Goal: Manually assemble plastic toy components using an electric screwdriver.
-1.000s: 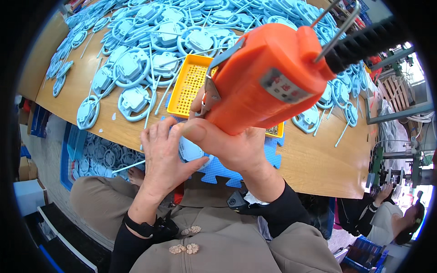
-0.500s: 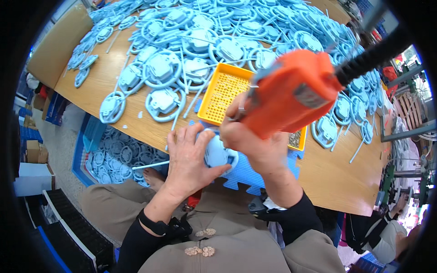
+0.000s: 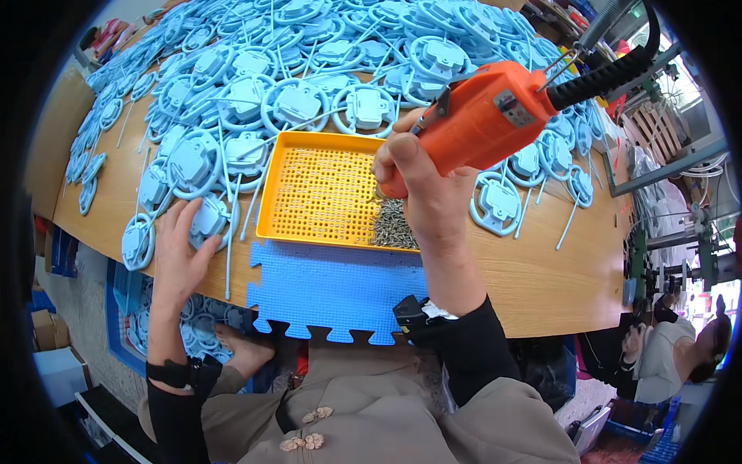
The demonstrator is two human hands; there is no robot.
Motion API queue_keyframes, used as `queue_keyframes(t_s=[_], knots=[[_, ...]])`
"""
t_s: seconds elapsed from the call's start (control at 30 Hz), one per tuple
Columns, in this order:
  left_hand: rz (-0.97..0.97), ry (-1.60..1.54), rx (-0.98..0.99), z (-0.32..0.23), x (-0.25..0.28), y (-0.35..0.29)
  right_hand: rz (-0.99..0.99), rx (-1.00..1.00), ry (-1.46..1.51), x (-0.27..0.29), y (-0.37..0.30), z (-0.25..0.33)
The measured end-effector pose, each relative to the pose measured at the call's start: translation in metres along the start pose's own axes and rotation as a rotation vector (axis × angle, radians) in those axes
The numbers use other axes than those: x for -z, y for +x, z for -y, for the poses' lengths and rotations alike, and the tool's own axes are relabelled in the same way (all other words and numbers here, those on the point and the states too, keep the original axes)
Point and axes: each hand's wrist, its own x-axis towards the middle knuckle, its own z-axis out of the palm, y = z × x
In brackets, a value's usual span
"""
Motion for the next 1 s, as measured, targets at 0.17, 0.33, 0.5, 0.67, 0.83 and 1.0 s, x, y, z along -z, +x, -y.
queue_keyframes(t_s=[0.17,0.33,0.5,0.67,0.83,1.0], knots=[[0.044,0.028,-0.04,-0.004,0.012,0.008,0.008,-0.003,0.037,0.004,0.005,-0.011],[0.126,0.02,0.003,-0.038,0.064,-0.025,0.027,-0.008,0.033,0.009,0.006,-0.012],[0.102,-0.177,0.216,-0.075,0.052,-0.06,0.052,0.001,0.036,0.009,0.006,-0.014],[0.106,-0.229,0.154,-0.11,0.01,-0.063,0.026,0.005,0.037,0.004,0.006,-0.016],[0.147,-0.272,-0.023,-0.125,0.007,-0.061,-0.015,-0.006,0.036,-0.003,0.007,-0.013],[0.222,-0.245,-0.208,-0.116,0.005,-0.045,-0.018,-0.03,0.03,-0.001,0.005,-0.011]])
